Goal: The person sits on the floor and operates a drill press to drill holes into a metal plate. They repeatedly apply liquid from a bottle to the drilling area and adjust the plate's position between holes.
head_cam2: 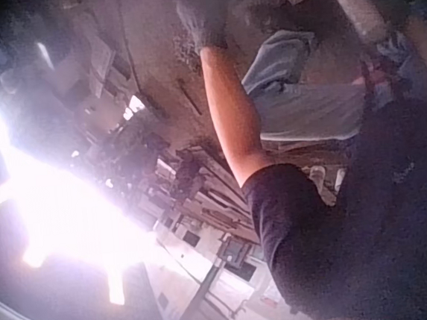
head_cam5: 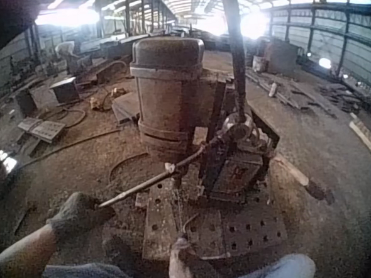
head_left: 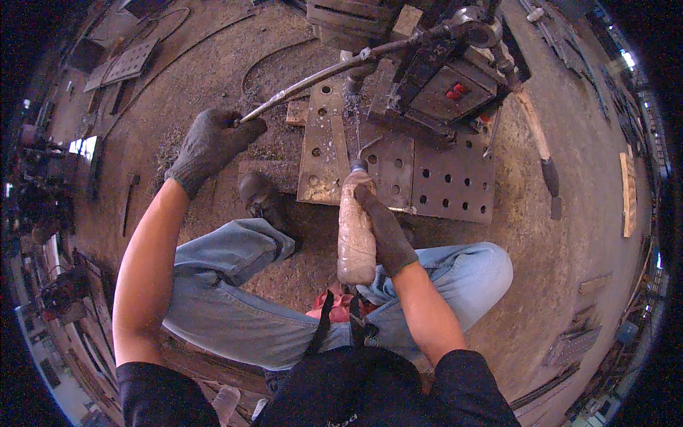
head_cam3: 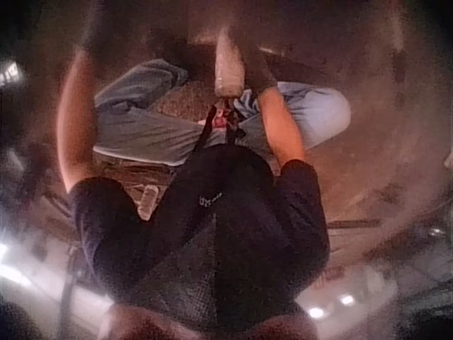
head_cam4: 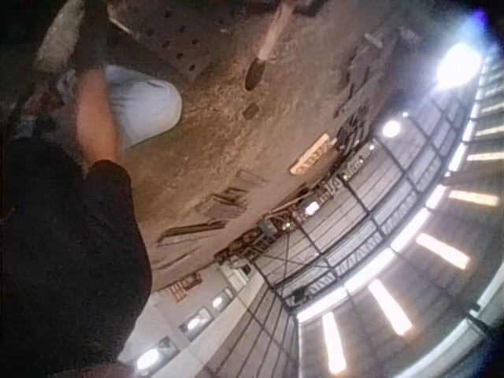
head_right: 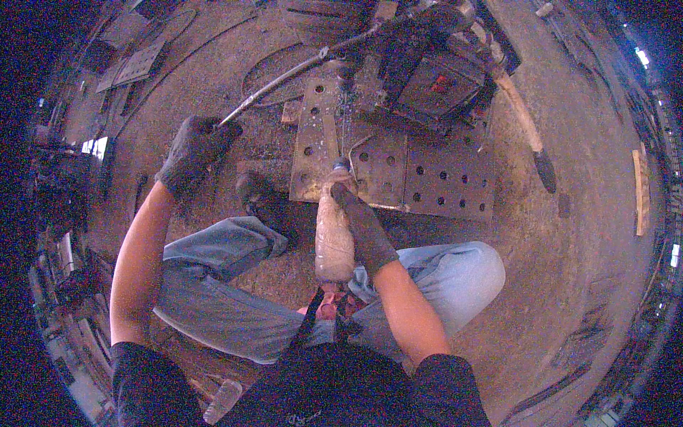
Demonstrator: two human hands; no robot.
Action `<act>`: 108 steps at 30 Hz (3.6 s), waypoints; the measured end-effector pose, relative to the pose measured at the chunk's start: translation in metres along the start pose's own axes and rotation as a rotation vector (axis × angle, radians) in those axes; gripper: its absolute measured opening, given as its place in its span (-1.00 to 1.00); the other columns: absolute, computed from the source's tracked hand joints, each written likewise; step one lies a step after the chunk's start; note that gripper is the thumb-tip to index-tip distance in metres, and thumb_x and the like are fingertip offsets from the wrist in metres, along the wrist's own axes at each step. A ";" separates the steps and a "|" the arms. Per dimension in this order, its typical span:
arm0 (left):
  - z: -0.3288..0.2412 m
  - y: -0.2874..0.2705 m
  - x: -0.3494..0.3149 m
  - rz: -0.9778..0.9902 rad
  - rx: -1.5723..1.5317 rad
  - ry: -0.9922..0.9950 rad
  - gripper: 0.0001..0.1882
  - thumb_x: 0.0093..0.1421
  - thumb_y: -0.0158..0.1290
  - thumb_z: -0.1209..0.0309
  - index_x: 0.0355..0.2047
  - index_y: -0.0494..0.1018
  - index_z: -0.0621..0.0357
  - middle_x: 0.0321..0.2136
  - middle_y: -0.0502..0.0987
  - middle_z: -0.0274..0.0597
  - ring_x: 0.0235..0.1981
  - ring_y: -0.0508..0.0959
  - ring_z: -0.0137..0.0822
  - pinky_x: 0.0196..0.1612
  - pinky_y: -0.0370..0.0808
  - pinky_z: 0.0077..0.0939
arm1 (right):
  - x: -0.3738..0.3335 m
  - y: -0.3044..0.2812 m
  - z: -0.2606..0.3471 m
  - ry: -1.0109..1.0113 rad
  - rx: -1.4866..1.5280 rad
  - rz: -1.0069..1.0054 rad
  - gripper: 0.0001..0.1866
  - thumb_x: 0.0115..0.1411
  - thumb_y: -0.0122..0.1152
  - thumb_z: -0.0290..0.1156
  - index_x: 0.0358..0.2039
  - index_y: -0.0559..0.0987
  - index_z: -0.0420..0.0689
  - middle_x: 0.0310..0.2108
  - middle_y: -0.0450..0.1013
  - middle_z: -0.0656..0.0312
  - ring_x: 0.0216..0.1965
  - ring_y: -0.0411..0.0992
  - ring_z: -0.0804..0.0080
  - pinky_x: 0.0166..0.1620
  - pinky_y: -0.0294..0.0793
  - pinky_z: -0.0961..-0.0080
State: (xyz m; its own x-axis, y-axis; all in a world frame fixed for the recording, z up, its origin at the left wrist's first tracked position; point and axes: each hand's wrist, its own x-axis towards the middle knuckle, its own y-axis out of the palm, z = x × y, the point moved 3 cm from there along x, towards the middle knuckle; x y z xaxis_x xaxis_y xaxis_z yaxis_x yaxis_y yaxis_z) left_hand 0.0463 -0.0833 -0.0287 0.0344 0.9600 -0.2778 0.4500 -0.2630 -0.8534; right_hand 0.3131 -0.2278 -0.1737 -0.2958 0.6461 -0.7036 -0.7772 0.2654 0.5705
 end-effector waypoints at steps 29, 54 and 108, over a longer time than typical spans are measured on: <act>-0.006 0.000 -0.005 0.012 0.002 -0.072 -0.48 0.09 0.20 -0.12 -0.44 0.65 0.16 -0.63 0.56 -0.10 -0.56 0.55 -0.30 -0.40 0.44 -0.24 | -0.001 0.001 -0.001 0.006 -0.001 -0.054 -0.48 0.21 0.25 0.18 -0.11 0.51 -0.01 -0.40 0.45 0.30 -0.46 0.47 0.47 -0.37 0.58 0.43; -0.006 0.002 -0.002 0.020 -0.001 -0.096 -0.49 0.12 0.21 -0.10 -0.35 0.66 0.17 -0.62 0.55 -0.12 -0.53 0.54 -0.32 -0.38 0.44 -0.26 | -0.008 0.016 0.000 -0.155 -0.215 -0.003 -0.18 0.10 0.38 0.11 0.23 0.34 -0.12 -0.03 0.45 0.15 -0.11 0.50 0.28 -0.07 0.57 0.30; -0.004 0.007 0.000 0.012 0.038 -0.028 -0.51 0.13 0.18 -0.09 -0.31 0.66 0.14 -0.60 0.56 -0.09 -0.54 0.54 -0.30 -0.39 0.44 -0.25 | -0.005 0.014 0.003 -0.209 -0.287 -0.027 -0.31 0.16 0.34 -0.06 0.20 0.36 -0.14 -0.06 0.44 0.22 -0.12 0.48 0.42 -0.09 0.56 0.41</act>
State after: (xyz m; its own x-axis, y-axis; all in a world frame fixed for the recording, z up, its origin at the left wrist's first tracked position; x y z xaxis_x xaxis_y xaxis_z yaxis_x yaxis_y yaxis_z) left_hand 0.0533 -0.0843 -0.0327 0.0145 0.9540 -0.2996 0.4156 -0.2783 -0.8659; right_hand 0.3053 -0.2246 -0.1608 -0.1761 0.7818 -0.5982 -0.9165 0.0915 0.3894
